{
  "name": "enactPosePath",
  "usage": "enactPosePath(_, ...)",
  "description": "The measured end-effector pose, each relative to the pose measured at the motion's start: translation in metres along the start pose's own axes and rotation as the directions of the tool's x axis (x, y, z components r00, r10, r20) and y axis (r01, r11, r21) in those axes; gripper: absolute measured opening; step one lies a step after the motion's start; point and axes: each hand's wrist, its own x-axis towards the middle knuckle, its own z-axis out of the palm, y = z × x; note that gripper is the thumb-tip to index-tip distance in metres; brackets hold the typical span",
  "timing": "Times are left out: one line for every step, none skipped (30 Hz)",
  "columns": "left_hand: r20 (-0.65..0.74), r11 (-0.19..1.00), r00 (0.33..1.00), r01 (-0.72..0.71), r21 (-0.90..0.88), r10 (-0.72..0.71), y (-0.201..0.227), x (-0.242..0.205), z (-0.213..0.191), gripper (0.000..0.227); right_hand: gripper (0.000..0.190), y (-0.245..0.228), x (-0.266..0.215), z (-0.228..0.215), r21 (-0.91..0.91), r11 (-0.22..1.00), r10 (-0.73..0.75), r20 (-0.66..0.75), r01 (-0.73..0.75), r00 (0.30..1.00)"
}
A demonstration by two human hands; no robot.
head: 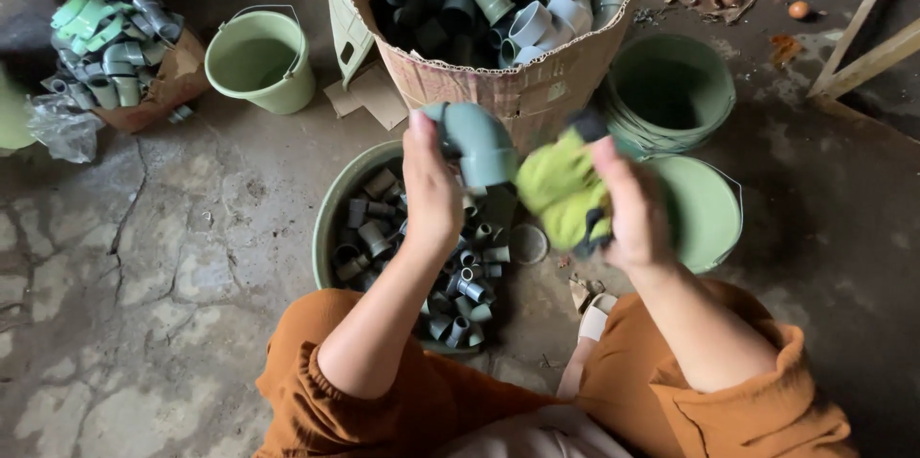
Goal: The person sits on the floor and wipes small gray plastic pipe fittings with a green cloth. They pick each fitting from a green basin, wipe it, and place it back into the basin. The person handles the fittings one at a time throughout the clip.
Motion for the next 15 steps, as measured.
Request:
enactPosePath(0.093,0.879,0.95,-0.312,0.362,0.298,-0.008,-0.002,-0.009,0.054,0.041,-0.003,0.002,-0.001,-0.239,0.953,-0.209,-0.084,0.184,0.974)
enactPosePath(0.283,0.544,0.812,-0.56,0.625,0.511,-0.016,-0.004,-0.017,0.035,0.05,-0.005,0.003,-0.003,-0.475,0.819,-0.42,-0.115,0.322,0.9)
enactPosePath(0.286,0.544,0.813,-0.56,0.625,0.508,-0.022,-0.008,-0.012,0.035,0.05,-0.003,0.001,0.003,-0.474,0.821,-0.419,-0.119,0.319,0.9)
enactPosePath(0.315,0.549,0.821,-0.558,0.623,0.477,-0.027,-0.013,-0.007,0.036,0.039,0.0,-0.002,0.009,-0.522,0.759,-0.447,0.015,0.388,0.895)
enactPosePath(0.34,0.553,0.826,-0.556,0.621,0.449,-0.033,-0.016,-0.003,0.038,0.029,0.002,-0.003,0.015,-0.554,0.691,-0.46,0.156,0.463,0.874)
enactPosePath(0.339,0.552,0.826,-0.556,0.622,0.45,-0.033,-0.011,-0.004,0.038,0.029,-0.004,-0.007,0.02,-0.553,0.692,-0.461,0.157,0.464,0.874)
enactPosePath(0.304,0.59,0.836,-0.54,0.6,0.457,-0.035,-0.008,-0.006,0.037,0.029,-0.008,-0.012,0.025,-0.669,0.447,-0.581,0.287,0.593,0.762)
enactPosePath(0.268,0.626,0.846,-0.524,0.577,0.462,-0.036,-0.004,-0.007,0.038,0.035,-0.013,-0.017,0.03,-0.724,0.163,-0.645,0.436,0.67,0.628)
enactPosePath(0.27,0.624,0.845,-0.525,0.579,0.461,-0.035,-0.003,-0.009,0.038,0.035,-0.003,-0.014,0.024,-0.724,0.165,-0.646,0.434,0.67,0.628)
enactPosePath(0.23,0.679,0.885,-0.459,0.573,0.404,-0.034,-0.002,-0.01,0.042,0.035,0.006,-0.011,0.018,-0.729,0.082,-0.65,0.478,0.68,0.591)
enactPosePath(0.197,0.728,0.917,-0.397,0.559,0.348,-0.033,0.002,-0.009,0.046,0.037,0.014,-0.006,0.011,-0.73,-0.007,-0.654,0.52,0.684,0.549)
enactPosePath(0.204,0.725,0.913,-0.404,0.557,0.352,-0.033,0.006,-0.008,0.046,0.037,0.006,-0.005,0.012,-0.732,-0.01,-0.659,0.517,0.682,0.545)
enactPosePath(0.171,0.728,0.911,-0.405,0.553,0.376,-0.035,0.008,-0.009,0.045,0.035,0.0,-0.008,0.013,-0.703,0.014,-0.64,0.54,0.711,0.547)
enactPosePath(0.138,0.731,0.906,-0.406,0.549,0.399,-0.037,0.009,-0.01,0.044,0.033,-0.006,-0.01,0.014,-0.674,0.039,-0.621,0.562,0.738,0.546)
enactPosePath(0.14,0.729,0.907,-0.405,0.552,0.398,-0.039,0.016,-0.013,0.044,0.033,-0.007,-0.012,0.014,-0.674,0.044,-0.622,0.559,0.737,0.548)
